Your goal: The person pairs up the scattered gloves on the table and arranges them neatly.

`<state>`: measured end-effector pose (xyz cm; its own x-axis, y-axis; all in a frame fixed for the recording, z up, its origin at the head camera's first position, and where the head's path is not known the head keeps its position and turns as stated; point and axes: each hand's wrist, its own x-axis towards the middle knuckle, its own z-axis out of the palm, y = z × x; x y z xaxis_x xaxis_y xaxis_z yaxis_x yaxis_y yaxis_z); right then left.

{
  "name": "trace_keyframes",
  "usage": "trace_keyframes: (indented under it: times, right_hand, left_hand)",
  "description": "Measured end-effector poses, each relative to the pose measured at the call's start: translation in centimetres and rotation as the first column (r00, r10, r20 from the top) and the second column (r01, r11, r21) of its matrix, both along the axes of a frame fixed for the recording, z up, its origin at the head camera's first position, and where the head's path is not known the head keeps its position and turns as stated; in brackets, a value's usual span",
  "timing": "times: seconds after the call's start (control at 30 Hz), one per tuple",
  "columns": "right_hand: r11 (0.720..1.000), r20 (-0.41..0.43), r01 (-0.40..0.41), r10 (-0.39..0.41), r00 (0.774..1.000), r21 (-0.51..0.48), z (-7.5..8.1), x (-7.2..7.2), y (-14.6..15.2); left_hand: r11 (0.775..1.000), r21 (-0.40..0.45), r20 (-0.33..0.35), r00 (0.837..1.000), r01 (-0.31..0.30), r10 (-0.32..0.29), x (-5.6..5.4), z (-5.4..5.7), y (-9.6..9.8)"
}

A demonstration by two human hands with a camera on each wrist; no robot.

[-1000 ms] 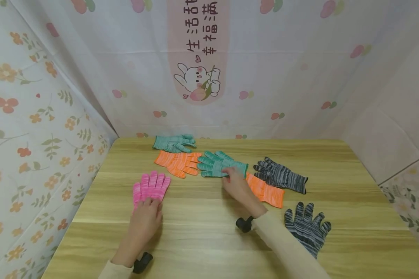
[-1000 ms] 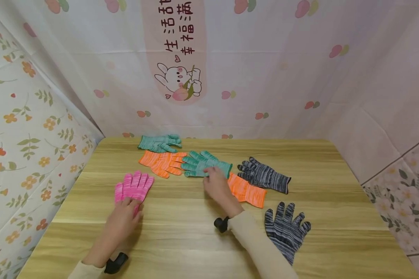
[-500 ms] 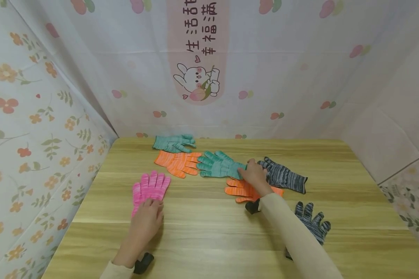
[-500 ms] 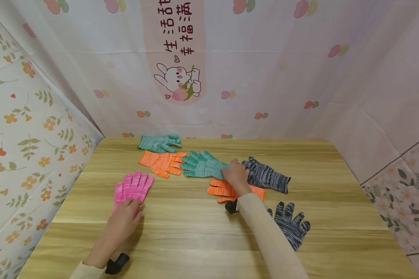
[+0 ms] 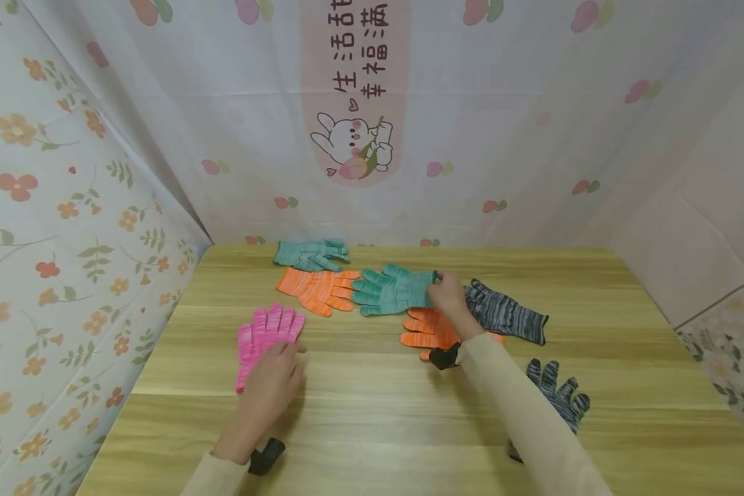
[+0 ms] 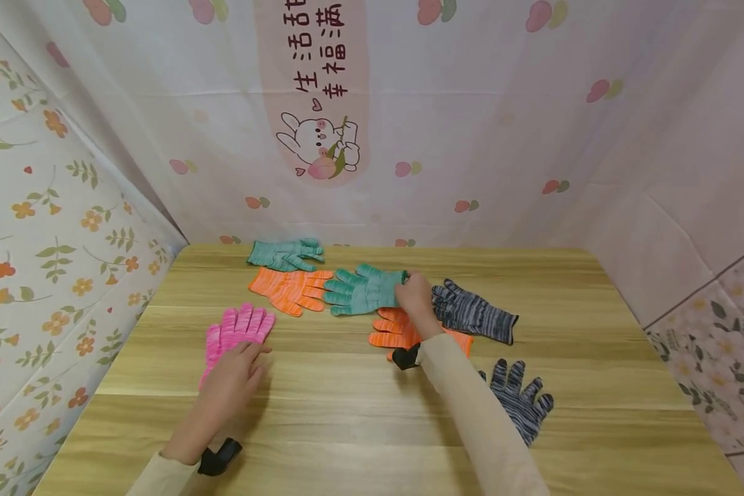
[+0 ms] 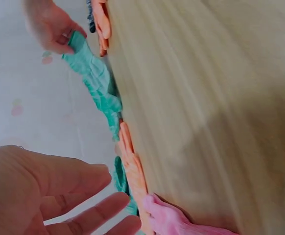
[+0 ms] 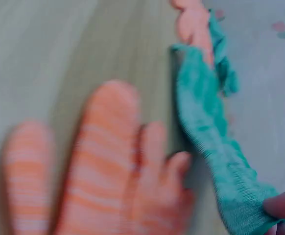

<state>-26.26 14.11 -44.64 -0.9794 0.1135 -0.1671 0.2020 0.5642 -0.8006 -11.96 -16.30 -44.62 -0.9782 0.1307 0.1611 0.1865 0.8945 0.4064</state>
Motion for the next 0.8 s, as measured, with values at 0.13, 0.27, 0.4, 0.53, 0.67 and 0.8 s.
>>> trace_keyframes:
  times: [0.13,0.27,0.4,0.53,0.67,0.8]
  right_hand:
    - [0.999,-0.059,-0.034,0.032,0.998,-0.034,2.0,-0.1,-0.6]
    - [0.996,-0.129,-0.081,0.077,0.989,-0.026,4.1,0.1,-1.4]
    - [0.99,-0.217,-0.141,0.139,0.966,0.005,5.9,0.3,-2.1]
    - [0.976,-0.278,-0.204,0.216,0.936,0.072,7.7,0.9,-3.2]
    - [0.949,-0.315,-0.288,0.314,0.896,0.129,9.2,1.7,-4.4]
    - [0.924,-0.313,-0.354,0.383,0.869,0.149,9.8,2.1,-5.2]
  left_hand:
    - [0.997,0.071,0.044,0.999,0.023,-0.026,-1.0,0.5,0.6]
    - [0.969,0.245,0.118,0.992,0.024,-0.055,-2.2,1.0,1.6]
    - [0.908,0.419,0.157,0.982,0.027,-0.102,-3.5,2.0,3.2]
    - [0.874,0.48,0.12,0.982,0.072,-0.147,-5.1,3.3,4.7]
    - [0.886,0.452,0.055,0.988,0.102,-0.142,-7.3,4.1,5.8]
    - [0.936,0.338,-0.028,0.995,0.095,-0.091,-9.3,4.2,6.3]
